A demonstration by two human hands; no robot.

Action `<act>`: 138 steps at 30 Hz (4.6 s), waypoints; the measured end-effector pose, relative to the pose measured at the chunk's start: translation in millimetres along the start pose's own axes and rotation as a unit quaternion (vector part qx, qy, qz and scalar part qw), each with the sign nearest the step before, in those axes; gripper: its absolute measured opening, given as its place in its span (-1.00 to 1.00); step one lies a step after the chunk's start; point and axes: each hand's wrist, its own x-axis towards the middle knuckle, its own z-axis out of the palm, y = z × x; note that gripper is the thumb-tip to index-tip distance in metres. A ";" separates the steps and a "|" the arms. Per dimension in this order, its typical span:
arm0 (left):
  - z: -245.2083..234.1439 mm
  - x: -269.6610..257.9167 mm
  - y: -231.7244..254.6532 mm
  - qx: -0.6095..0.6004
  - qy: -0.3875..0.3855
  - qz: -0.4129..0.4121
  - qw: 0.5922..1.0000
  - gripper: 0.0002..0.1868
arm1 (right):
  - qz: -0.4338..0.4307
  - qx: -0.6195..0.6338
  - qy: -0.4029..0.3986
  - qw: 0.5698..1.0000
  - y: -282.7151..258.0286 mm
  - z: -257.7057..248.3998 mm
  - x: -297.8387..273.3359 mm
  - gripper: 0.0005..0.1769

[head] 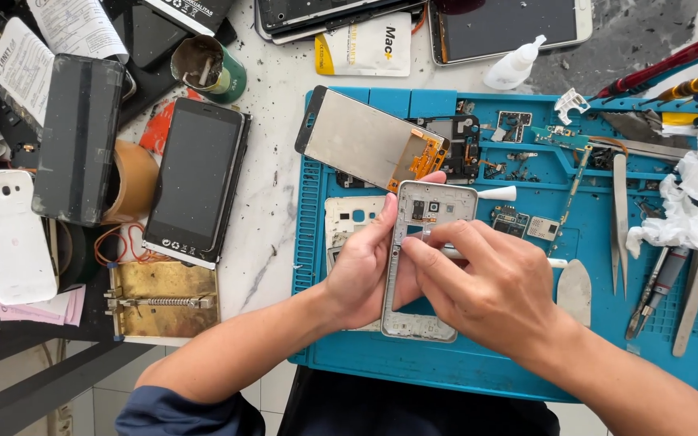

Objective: Scraping adhesive residue from the inner frame of a mobile phone using a thin metal tool.

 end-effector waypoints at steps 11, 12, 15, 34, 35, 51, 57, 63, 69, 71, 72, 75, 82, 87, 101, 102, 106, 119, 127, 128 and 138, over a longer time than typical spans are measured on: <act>2.6 -2.5 0.4 0.005 -0.015 0.003 1.000 -0.44 | 0.055 0.002 -0.011 0.998 -4.5 1.4 -1.1 -0.82; 2.2 -2.3 0.2 0.007 -0.015 0.004 1.000 -0.45 | 0.061 0.002 -0.011 0.998 -4.9 1.8 -1.2 -0.82; -0.1 -1.1 -0.3 0.003 -0.013 0.006 1.000 -0.45 | 0.063 0.005 -0.016 0.998 -5.5 2.3 -1.0 -0.81; 1.4 -3.1 -1.4 0.013 0.006 0.001 1.000 -0.43 | 0.040 0.015 -0.015 0.999 -1.6 3.4 -4.1 -0.80; -0.1 -3.5 -2.2 0.010 0.001 0.003 1.000 -0.44 | 0.021 0.025 -0.026 0.999 -0.1 2.0 -3.9 -0.80; 19.6 3.5 -8.4 0.137 0.036 0.103 0.985 -0.39 | 0.008 -0.013 0.017 1.000 -4.3 -1.3 -8.0 -0.77; 28.0 26.3 -8.9 0.262 -0.031 0.231 0.937 -0.46 | 0.000 0.019 0.068 0.998 0.2 -7.6 2.0 -0.78; 31.9 28.6 -6.3 0.257 -0.046 0.263 0.929 -0.62 | 0.005 0.027 0.075 0.997 5.7 -9.3 0.6 -0.77; 31.3 24.0 0.0 0.223 -0.053 0.254 0.939 -0.27 | -0.033 0.052 0.048 0.997 5.3 -3.5 -1.2 -0.78; 31.9 23.5 1.6 0.221 -0.055 0.241 0.943 -0.21 | -0.038 0.037 0.053 0.997 2.9 -4.8 2.8 -0.80; 32.0 22.7 2.7 0.218 -0.054 0.229 0.947 -0.16 | -0.043 0.024 0.056 0.997 1.4 -5.1 5.1 -0.83; 4.1 37.8 4.0 0.258 -0.087 0.238 0.932 -0.09 | -0.024 -0.013 0.075 0.997 -3.0 -3.3 9.9 -0.87; 3.7 36.1 0.8 0.221 -0.102 0.192 0.951 -0.01 | -0.043 -0.052 0.112 0.991 -9.9 -0.2 0.1 -0.82; 1.8 34.5 -1.2 0.222 -0.079 0.190 0.953 -0.04 | -0.067 -0.061 0.116 0.989 -10.8 -0.3 -2.8 -0.78; 3.5 33.6 2.7 0.163 -0.065 0.176 0.969 -0.11 | -0.062 -0.093 0.108 0.988 -14.1 4.9 -11.4 -0.82; 1.2 33.8 5.3 0.141 -0.077 0.170 0.972 -0.12 | -0.067 -0.105 0.116 0.985 -14.7 5.9 -10.6 -0.84; -11.1 39.1 6.4 0.112 -0.103 0.174 0.973 -0.11 | -0.078 -0.100 0.105 0.986 -11.5 14.6 -12.8 -0.82; -18.3 43.4 8.9 0.099 -0.101 0.125 0.982 -0.15 | -0.041 -0.050 0.091 0.994 -10.0 6.9 -1.2 -0.89; -14.4 39.9 12.6 0.089 -0.085 0.110 0.986 -0.17 | -0.036 -0.054 0.081 0.995 -9.9 14.0 -5.1 -0.91; -16.4 41.5 12.8 0.090 -0.086 0.110 0.986 -0.17 | -0.032 -0.049 0.084 0.995 -9.0 15.1 -2.4 -0.90; -16.3 40.5 13.3 0.085 -0.085 0.101 0.988 -0.18 | -0.044 -0.033 0.066 0.996 -5.4 13.8 -8.7 -0.94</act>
